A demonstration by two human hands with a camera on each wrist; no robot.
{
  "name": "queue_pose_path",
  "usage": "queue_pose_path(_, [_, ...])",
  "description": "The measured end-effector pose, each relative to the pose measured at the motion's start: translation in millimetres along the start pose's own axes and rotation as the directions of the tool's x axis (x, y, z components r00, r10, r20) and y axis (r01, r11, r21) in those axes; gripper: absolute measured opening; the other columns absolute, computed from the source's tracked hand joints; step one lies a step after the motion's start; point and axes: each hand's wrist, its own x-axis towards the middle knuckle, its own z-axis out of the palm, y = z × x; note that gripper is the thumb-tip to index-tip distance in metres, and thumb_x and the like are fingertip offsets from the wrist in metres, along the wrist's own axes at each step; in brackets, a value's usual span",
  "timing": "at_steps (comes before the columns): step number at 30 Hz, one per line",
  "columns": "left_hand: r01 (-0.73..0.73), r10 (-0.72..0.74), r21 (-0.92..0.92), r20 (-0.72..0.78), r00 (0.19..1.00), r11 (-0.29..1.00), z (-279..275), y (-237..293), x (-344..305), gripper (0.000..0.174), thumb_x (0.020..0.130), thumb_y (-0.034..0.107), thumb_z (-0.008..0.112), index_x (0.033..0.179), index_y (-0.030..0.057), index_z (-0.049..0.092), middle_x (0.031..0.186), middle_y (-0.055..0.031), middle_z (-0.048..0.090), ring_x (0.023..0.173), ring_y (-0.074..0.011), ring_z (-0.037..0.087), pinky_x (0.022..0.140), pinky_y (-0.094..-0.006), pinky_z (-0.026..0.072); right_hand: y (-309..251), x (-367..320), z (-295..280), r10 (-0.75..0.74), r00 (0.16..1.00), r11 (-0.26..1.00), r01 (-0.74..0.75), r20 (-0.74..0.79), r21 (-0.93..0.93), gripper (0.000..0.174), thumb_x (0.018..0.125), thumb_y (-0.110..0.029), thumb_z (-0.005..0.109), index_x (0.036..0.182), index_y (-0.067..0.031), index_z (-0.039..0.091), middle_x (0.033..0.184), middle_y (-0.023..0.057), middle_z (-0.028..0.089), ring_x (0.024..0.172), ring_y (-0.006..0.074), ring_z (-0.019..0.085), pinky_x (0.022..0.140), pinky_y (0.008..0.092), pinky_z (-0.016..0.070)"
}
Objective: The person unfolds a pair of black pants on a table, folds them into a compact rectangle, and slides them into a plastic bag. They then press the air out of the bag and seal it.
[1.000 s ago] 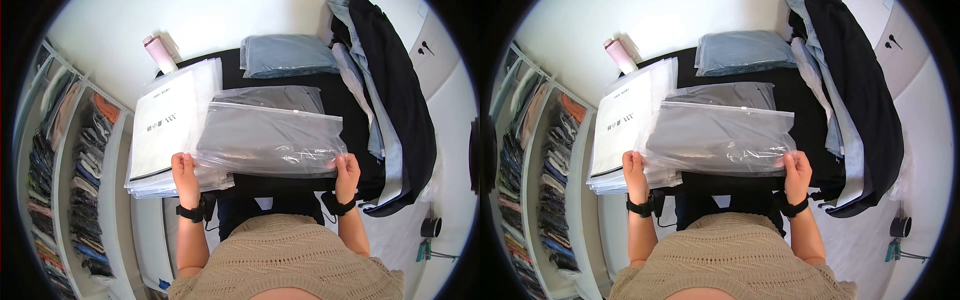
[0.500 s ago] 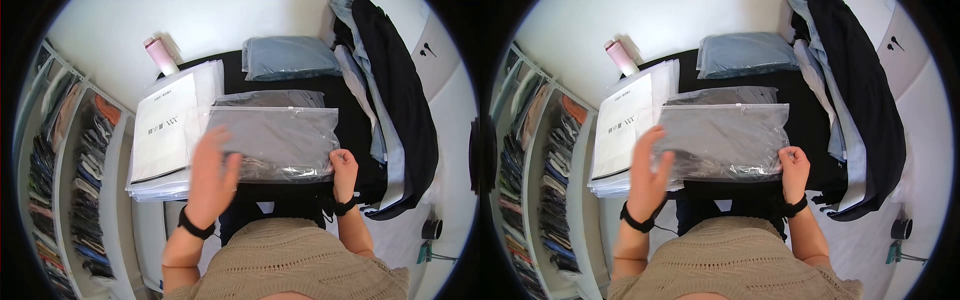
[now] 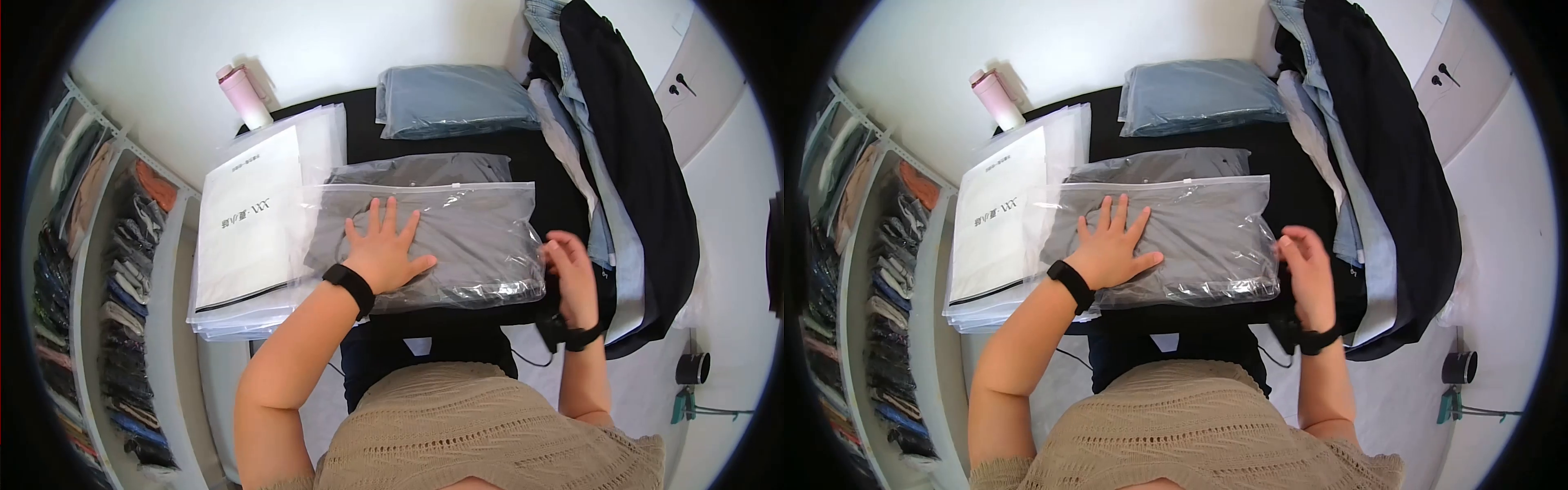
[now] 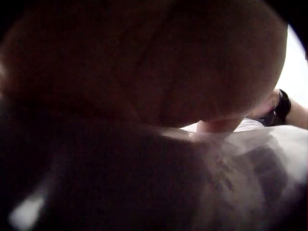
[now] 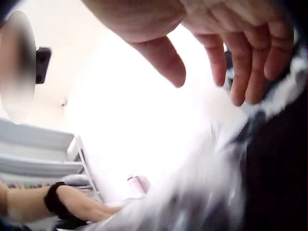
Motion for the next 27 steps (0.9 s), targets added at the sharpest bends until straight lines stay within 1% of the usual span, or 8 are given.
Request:
queue_pose_path(2, [-0.006, 0.006, 0.001, -0.016, 1.000, 1.000, 3.7, 0.1, 0.2, 0.083, 0.087, 0.067, 0.041, 0.150, 0.0174, 0.022, 0.156, -0.0212, 0.007, 0.144, -0.0403, 0.001, 0.105, -0.0691, 0.0082, -32.6, 7.1, -6.7, -0.242, 0.970, 0.942, 0.243, 0.033, -0.230, 0.024, 0.090, -0.011, 0.059, 0.112, -0.0027, 0.058, 0.095, 0.0041, 0.062, 0.090, 0.0137, 0.059, 0.082, 0.0258, 0.0440])
queue_pose_path(4, [-0.012, 0.013, 0.009, -0.035, 0.999, 1.000, 7.4, 0.1, -0.7, 0.083, 0.087, 0.067, 0.041, 0.150, 0.0175, 0.022, 0.156, -0.0211, 0.006, 0.144, -0.0402, 0.001, 0.105, -0.0692, 0.0081, -83.9, 10.5, 3.4, -0.293, 0.924, 0.797, 0.379, 0.247, -0.471, 0.026, 0.084, -0.008, 0.063, 0.110, -0.0040, 0.061, 0.098, 0.0067, 0.066, 0.091, 0.0148, 0.060, 0.083, 0.0290, 0.0455])
queue_pose_path(6, [-0.002, 0.003, 0.012, -0.077, 0.997, 1.000, 10.7, 0.8, 0.0, 0.083, 0.086, 0.067, 0.041, 0.150, 0.0173, 0.023, 0.156, -0.0213, 0.008, 0.144, -0.0401, 0.002, 0.104, -0.0697, 0.0088, -102.1, 33.2, 22.0, -0.258, 0.832, 0.688, 0.515, 0.491, -0.511, 0.019, 0.085, -0.007, 0.061, 0.103, -0.0011, 0.064, 0.098, 0.0076, 0.067, 0.092, 0.0139, 0.060, 0.084, 0.0279, 0.0460])
queue_pose_path(8, [-0.010, 0.012, 0.018, -0.074, 0.997, 1.000, 9.8, 1.4, -0.1, 0.084, 0.086, 0.068, 0.041, 0.150, 0.0161, 0.022, 0.155, -0.0228, 0.007, 0.143, -0.0414, 0.002, 0.104, -0.0701, 0.0092, -108.0, 68.6, 50.7, -0.241, 0.659, 0.540, 0.701, 0.713, -0.466, 0.021, 0.083, -0.012, 0.064, 0.100, 0.0002, 0.066, 0.097, 0.0126, 0.067, 0.087, 0.0210, 0.063, 0.081, 0.0309, 0.0488])
queue_pose_path(12, [-0.011, 0.012, 0.016, -0.076, 0.997, 1.000, 10.4, 0.4, -0.8, 0.086, 0.086, 0.069, 0.040, 0.150, 0.0146, 0.021, 0.154, -0.0248, 0.007, 0.143, -0.0432, 0.002, 0.103, -0.0709, 0.0094, -66.3, 139.9, 104.1, 0.176, 0.693, 0.288, 0.643, 0.699, -0.709, 0.031, 0.076, -0.029, 0.070, 0.090, -0.0009, 0.069, 0.084, 0.0162, 0.068, 0.080, 0.0282, 0.066, 0.072, 0.0363, 0.0508])
queue_pose_path(16, [-0.005, 0.004, -0.004, -0.079, 0.997, 1.000, 10.3, 0.1, -1.1, 0.086, 0.085, 0.069, 0.041, 0.150, 0.0144, 0.022, 0.154, -0.0248, 0.008, 0.143, -0.0434, 0.002, 0.102, -0.0713, 0.0088, -34.4, 167.1, 127.0, 0.196, 0.632, 0.455, 0.619, 0.750, -0.640, 0.029, 0.073, -0.028, 0.072, 0.083, -0.0006, 0.071, 0.069, 0.0102, 0.066, 0.062, 0.0216, 0.062, 0.060, 0.0341, 0.0484])
queue_pose_path(18, [-0.003, 0.002, -0.018, -0.090, 0.996, 1.000, 11.1, 0.1, -1.6, 0.084, 0.085, 0.067, 0.043, 0.150, 0.0173, 0.024, 0.155, -0.0218, 0.009, 0.144, -0.0398, 0.003, 0.104, -0.0698, 0.0080, -32.8, 166.8, 128.2, 0.323, 0.626, 0.625, 0.422, 0.709, -0.657, 0.027, 0.073, -0.026, 0.074, 0.084, -0.0007, 0.071, 0.066, 0.0068, 0.064, 0.059, 0.0172, 0.059, 0.057, 0.0310, 0.0467])
queue_pose_path(27, [0.024, -0.024, -0.007, -0.037, 0.999, 1.000, 8.1, 3.9, -1.2, 0.085, 0.085, 0.068, 0.042, 0.150, 0.0176, 0.021, 0.156, -0.0202, 0.007, 0.144, -0.0387, 0.000, 0.105, -0.0692, 0.0065, -65.1, 171.9, 76.5, 0.389, 0.720, 0.520, 0.344, 0.575, -0.782, 0.022, 0.076, -0.024, 0.075, 0.082, -0.0028, 0.073, 0.068, 0.0028, 0.065, 0.059, 0.0119, 0.056, 0.055, 0.0278, 0.0440])
